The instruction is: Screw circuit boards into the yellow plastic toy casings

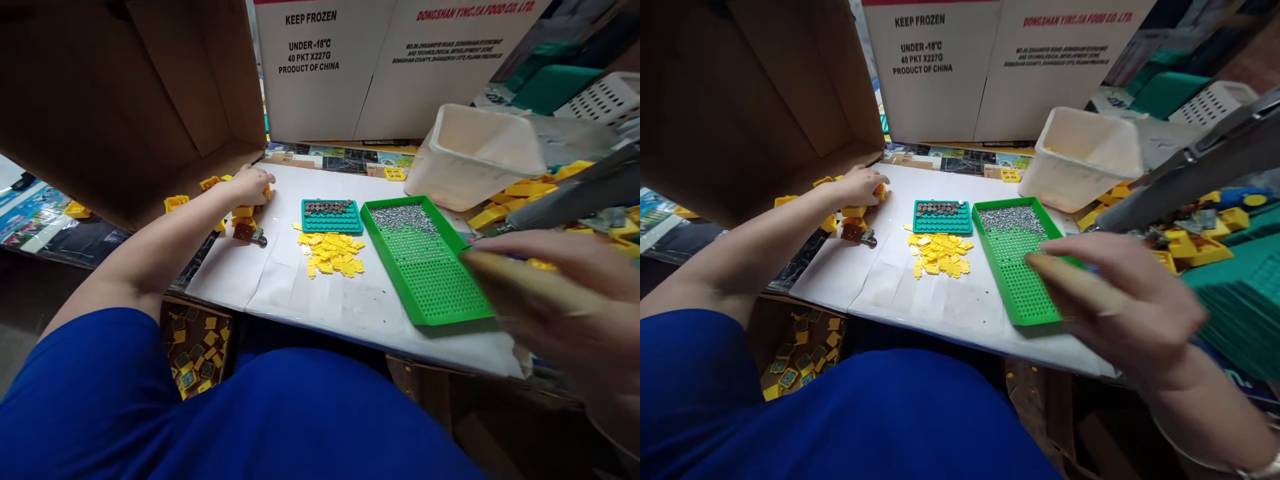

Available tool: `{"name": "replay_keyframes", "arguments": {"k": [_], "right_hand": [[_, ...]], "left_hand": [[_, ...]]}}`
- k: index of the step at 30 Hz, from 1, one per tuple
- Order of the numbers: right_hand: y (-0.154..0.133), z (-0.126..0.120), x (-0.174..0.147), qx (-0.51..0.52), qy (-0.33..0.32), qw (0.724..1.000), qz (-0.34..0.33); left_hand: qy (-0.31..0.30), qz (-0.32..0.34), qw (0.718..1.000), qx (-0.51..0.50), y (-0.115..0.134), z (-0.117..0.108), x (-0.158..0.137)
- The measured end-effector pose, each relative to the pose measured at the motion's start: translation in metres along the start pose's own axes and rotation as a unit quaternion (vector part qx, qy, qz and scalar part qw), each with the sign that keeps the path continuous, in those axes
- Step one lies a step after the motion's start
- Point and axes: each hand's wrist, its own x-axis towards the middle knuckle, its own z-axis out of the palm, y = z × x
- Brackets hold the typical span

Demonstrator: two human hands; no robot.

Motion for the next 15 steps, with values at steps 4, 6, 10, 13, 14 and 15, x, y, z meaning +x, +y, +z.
{"name": "replay_keyframes", "arguments": {"k": [4, 6, 10, 13, 14, 15], "right_hand": [[-0.015, 0.029, 0.024, 0.052, -0.04, 0.99, -0.122], [-0.017, 0.05, 0.042, 0.096, -0.056, 0.991, -0.074], [-0.017, 0.099, 0.086, 0.268, -0.093, 0.953, 0.105], [-0.023, 0.138, 0.12, 0.414, -0.143, 0.87, 0.225], [-0.027, 0.148, 0.13, 0.462, -0.165, 0.833, 0.254], [-0.032, 0.157, 0.138, 0.506, -0.187, 0.794, 0.279]], "left_hand": [[0.199, -0.04, 0.965, -0.167, -0.008, -0.005, -0.016], [0.286, -0.046, 0.918, -0.273, -0.012, -0.012, -0.033], [0.361, 0.001, 0.839, -0.408, -0.004, -0.033, -0.067], [0.382, 0.026, 0.802, -0.459, 0.014, -0.046, -0.086], [0.383, 0.029, 0.793, -0.473, 0.02, -0.049, -0.09], [0.384, 0.03, 0.785, -0.486, 0.026, -0.05, -0.094]]}}
